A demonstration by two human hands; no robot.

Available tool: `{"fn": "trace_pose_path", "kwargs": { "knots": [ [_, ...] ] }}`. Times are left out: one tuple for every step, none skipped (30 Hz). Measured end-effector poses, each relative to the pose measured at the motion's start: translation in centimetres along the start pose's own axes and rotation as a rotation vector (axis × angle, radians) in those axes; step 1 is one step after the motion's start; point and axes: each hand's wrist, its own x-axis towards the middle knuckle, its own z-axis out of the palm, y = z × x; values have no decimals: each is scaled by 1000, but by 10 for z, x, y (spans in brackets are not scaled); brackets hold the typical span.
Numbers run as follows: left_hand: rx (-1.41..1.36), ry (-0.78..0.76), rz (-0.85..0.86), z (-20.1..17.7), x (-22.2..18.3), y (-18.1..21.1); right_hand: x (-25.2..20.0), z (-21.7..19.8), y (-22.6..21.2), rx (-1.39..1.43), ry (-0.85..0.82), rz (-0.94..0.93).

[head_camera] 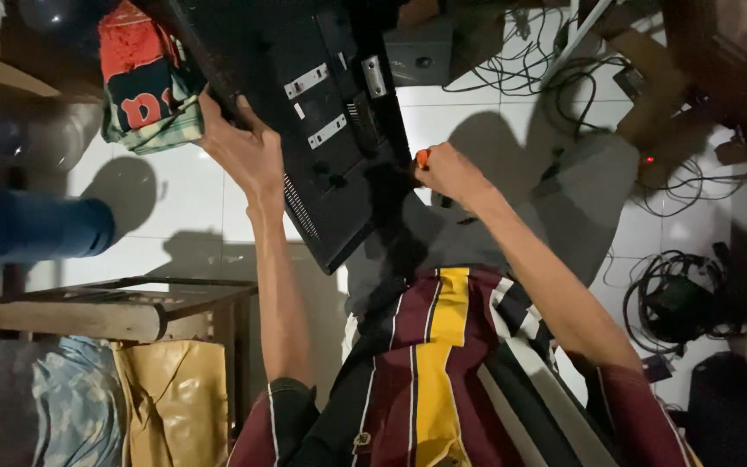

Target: Cleaning the back cover of a monitor using a small brush to remove dust.

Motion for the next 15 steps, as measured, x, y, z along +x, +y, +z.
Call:
{"fn": "trace_pose_path", "kwargs": {
  "knots": [
    [-2,-1,-2,3,-1,-1,-1,-6,-1,-1,-1,2],
    [3,1,12,4,-2,-4,-3,-10,-3,-90,93,-94],
    [7,2,26,4,-3,-6,-5,-14,-5,-177,186,-192],
    [8,3,24,4,-3,-3,-13,-23,-20,-178,184,-193],
    [3,7,22,5,-2,0,-22,-33,-34,-20,239,-192],
    [-3,8,25,5,0,2,-30,-42,-50,142,297,-187],
    [-2,6,28,5,1,3,-16,-22,-34,145,298,-187],
    [-13,-2,31,6,0,5,-6,-1,-16,167,218,-267],
    [-24,-10,35,7,-1,7,4,19,3,190,138,-348],
    [-25,-12,35,8,-2,8,1,16,7,190,138,-346],
    [-19,-14,33,9,-2,9,-2,13,11,144,73,-298],
    [-11,-9,31,10,-1,9,-2,8,14,94,7,-256],
    [-10,-3,30,11,-4,6,-4,0,8,91,6,-260],
    [-11,2,11,13,-6,3,-7,-8,2,-23,38,-217],
    [-12,7,-9,15,-9,0,-10,-16,-3,-136,69,-172]
  ]
}}
